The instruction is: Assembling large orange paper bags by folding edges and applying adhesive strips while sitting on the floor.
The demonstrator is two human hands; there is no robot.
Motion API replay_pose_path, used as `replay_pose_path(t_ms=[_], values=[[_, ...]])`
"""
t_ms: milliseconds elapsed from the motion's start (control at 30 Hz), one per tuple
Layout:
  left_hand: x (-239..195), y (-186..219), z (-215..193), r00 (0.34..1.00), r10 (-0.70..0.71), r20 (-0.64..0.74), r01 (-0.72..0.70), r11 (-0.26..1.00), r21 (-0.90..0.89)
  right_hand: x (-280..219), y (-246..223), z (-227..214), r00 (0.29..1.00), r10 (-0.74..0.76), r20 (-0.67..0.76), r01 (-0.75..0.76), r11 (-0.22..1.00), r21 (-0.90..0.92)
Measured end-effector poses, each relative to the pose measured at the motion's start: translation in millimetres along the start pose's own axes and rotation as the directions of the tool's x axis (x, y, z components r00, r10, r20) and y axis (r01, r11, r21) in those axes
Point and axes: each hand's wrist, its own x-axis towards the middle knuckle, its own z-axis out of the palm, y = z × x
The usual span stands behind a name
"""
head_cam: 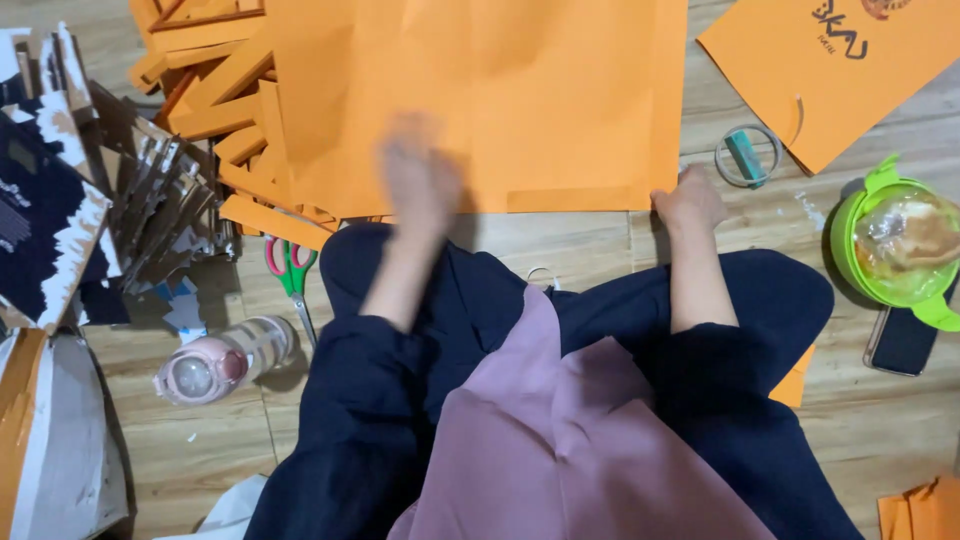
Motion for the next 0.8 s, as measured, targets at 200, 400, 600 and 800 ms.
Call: replay_pose_path(t_ms=[200,400,600,800], values=[[-97,59,89,0.716,0.658,0.234,-0.681,0.732,0.021,-38,-41,13,0.795,-0.574,-0.196,0.562,0.819,-0.116],[-103,66,79,0.635,0.653,0.413,-0.766,0.6,0.229,-93,-54,77,0.824,-0.507,0.252,0.533,0.546,-0.646],[-127,68,115,0.731,0.638,0.245,-0.68,0.646,0.348,-102,-55,77,0.843,-0.461,0.277,0.428,0.263,-0.865],[-118,43,95,0.766,0.577,0.283,-0.638,0.629,0.444,-95,-37,65,0.888,-0.374,0.269,0.391,0.304,-0.869]])
